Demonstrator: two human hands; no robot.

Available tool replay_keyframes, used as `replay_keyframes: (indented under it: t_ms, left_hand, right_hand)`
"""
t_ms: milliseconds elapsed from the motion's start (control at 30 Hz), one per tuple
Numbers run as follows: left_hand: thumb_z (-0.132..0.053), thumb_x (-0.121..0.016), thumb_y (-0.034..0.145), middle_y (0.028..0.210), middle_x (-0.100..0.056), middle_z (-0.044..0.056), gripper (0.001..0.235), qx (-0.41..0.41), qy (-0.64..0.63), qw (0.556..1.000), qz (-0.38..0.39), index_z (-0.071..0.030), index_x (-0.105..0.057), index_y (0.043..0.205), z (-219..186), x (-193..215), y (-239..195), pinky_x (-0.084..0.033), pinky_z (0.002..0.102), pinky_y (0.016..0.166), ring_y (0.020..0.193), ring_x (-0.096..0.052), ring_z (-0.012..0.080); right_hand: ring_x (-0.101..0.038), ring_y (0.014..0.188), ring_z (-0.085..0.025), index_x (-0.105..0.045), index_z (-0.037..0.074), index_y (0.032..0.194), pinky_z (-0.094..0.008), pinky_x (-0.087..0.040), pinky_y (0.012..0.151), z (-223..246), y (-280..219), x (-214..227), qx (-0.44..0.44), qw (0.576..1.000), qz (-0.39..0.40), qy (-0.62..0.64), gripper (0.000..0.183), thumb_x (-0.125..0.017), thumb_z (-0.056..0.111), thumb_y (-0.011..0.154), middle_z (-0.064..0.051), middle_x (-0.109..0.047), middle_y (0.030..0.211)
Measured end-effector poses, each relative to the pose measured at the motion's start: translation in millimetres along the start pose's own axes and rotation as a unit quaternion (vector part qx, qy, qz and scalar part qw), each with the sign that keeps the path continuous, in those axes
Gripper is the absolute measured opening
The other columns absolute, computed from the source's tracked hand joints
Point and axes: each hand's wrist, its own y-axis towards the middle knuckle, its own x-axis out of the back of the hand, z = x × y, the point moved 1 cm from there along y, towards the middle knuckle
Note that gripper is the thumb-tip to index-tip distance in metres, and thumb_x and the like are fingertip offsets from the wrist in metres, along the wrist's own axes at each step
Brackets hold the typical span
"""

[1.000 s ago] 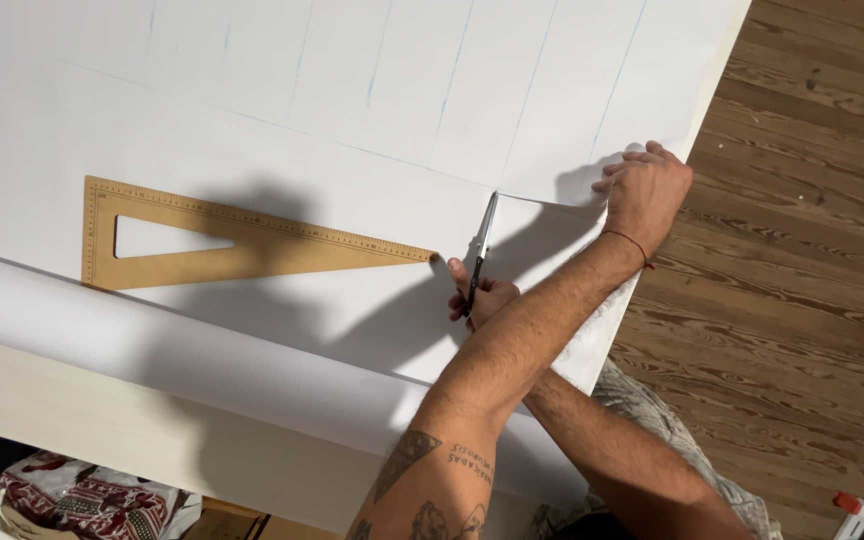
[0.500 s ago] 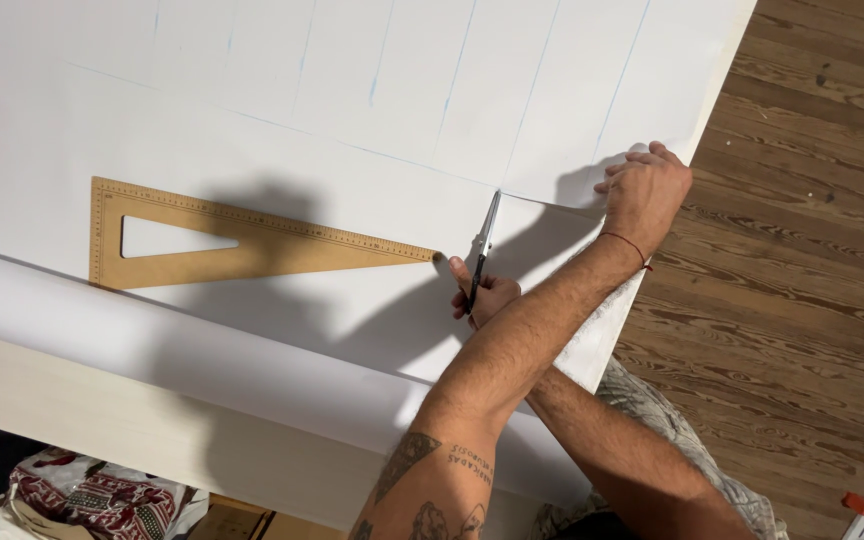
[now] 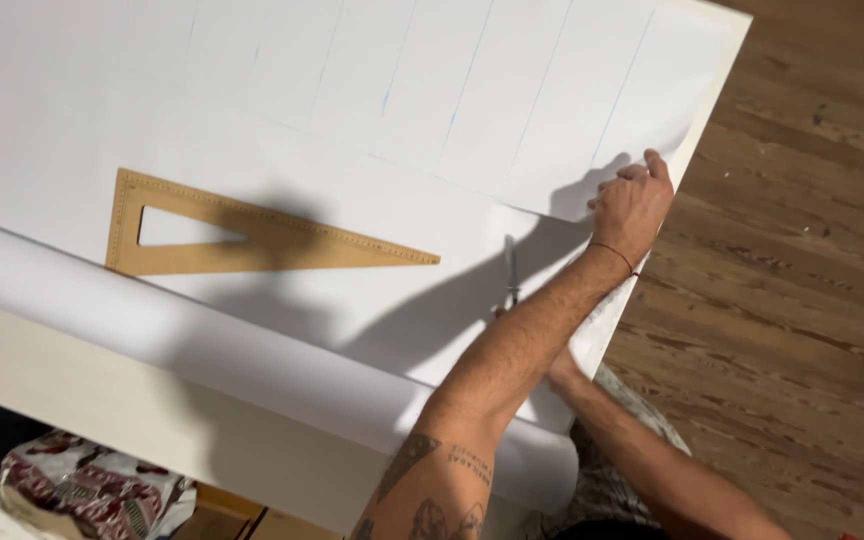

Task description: Cutting sections of white paper from a roll using scissors and a triangle ruler

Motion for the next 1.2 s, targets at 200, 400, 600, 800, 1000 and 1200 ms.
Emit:
replay_keyframes:
  t_ms: [200, 400, 600, 800, 1000, 1200]
  left_hand:
    - [-0.008, -0.054, 0.092, 0.083, -0.070, 0.028, 0.028, 0.025, 0.038, 0.999, 0.027, -0.004, -0.074, 0.111, -11.6, -1.0, 11.9, -0.050, 0.074, 0.054, 0.067, -0.069, 0.0515]
    - [-0.007, -0.053, 0.091, 0.088, -0.072, 0.029, 0.030, 0.012, 0.035, 0.999, 0.014, -0.004, -0.072, 0.114, -10.6, -5.6, -3.2, -0.049, 0.076, 0.058, 0.072, -0.072, 0.0502]
    - [-0.008, -0.053, 0.093, 0.090, -0.073, 0.025, 0.030, 0.017, 0.032, 0.999, 0.016, -0.005, -0.072, 0.116, -7.5, 6.9, -5.7, -0.053, 0.075, 0.063, 0.078, -0.075, 0.0470]
    - [-0.006, -0.053, 0.094, 0.094, -0.073, 0.028, 0.030, 0.015, 0.017, 1.000, 0.014, -0.002, -0.068, 0.120, -7.0, 1.9, -13.7, -0.053, 0.075, 0.064, 0.081, -0.075, 0.0489]
    - [-0.005, -0.053, 0.094, 0.095, -0.073, 0.029, 0.030, 0.011, 0.009, 1.000, 0.011, -0.002, -0.068, 0.120, -5.9, 0.5, -19.1, -0.053, 0.075, 0.066, 0.083, -0.075, 0.0505]
    - [-0.005, -0.054, 0.094, 0.096, -0.073, 0.029, 0.032, 0.013, 0.002, 0.999, 0.031, 0.000, -0.067, 0.122, -4.2, -0.6, -18.7, -0.053, 0.075, 0.066, 0.084, -0.075, 0.0510]
  right_hand:
    - [-0.072, 0.048, -0.023, -0.069, 0.007, 0.073, -0.029, -0.049, 0.036, 4.6, 6.5, -47.2, 0.000, 1.000, 0.006, -0.005, 0.060, -0.084, 0.065, 0.079, -0.014, -0.071, 0.059]
    - [-0.072, 0.047, -0.022, -0.069, 0.008, 0.073, -0.028, -0.049, 0.036, 8.2, 20.4, -57.1, -0.014, 1.000, 0.003, -0.009, 0.060, -0.083, 0.066, 0.079, -0.014, -0.071, 0.059]
    - [-0.067, 0.044, -0.026, -0.063, 0.002, 0.070, -0.029, -0.044, 0.034, 21.8, 17.2, -66.7, 0.011, 0.999, -0.007, 0.051, 0.055, -0.086, 0.050, 0.084, -0.018, -0.067, 0.057]
    - [-0.066, 0.042, -0.025, -0.063, 0.002, 0.069, -0.028, -0.044, 0.030, 24.5, 22.6, -72.9, 0.018, 0.996, -0.010, 0.081, 0.053, -0.087, 0.046, 0.084, -0.019, -0.067, 0.057]
    - [-0.064, 0.040, -0.025, -0.062, 0.000, 0.070, -0.026, -0.040, 0.027, 26.1, 23.2, -80.2, 0.021, 0.992, -0.031, 0.120, 0.050, -0.086, 0.042, 0.086, -0.019, -0.065, 0.055]
    - [-0.063, 0.040, -0.025, -0.062, 0.000, 0.070, -0.026, -0.040, 0.027, 29.6, 19.7, -78.8, 0.014, 0.993, -0.033, 0.114, 0.050, -0.086, 0.040, 0.086, -0.019, -0.064, 0.055]
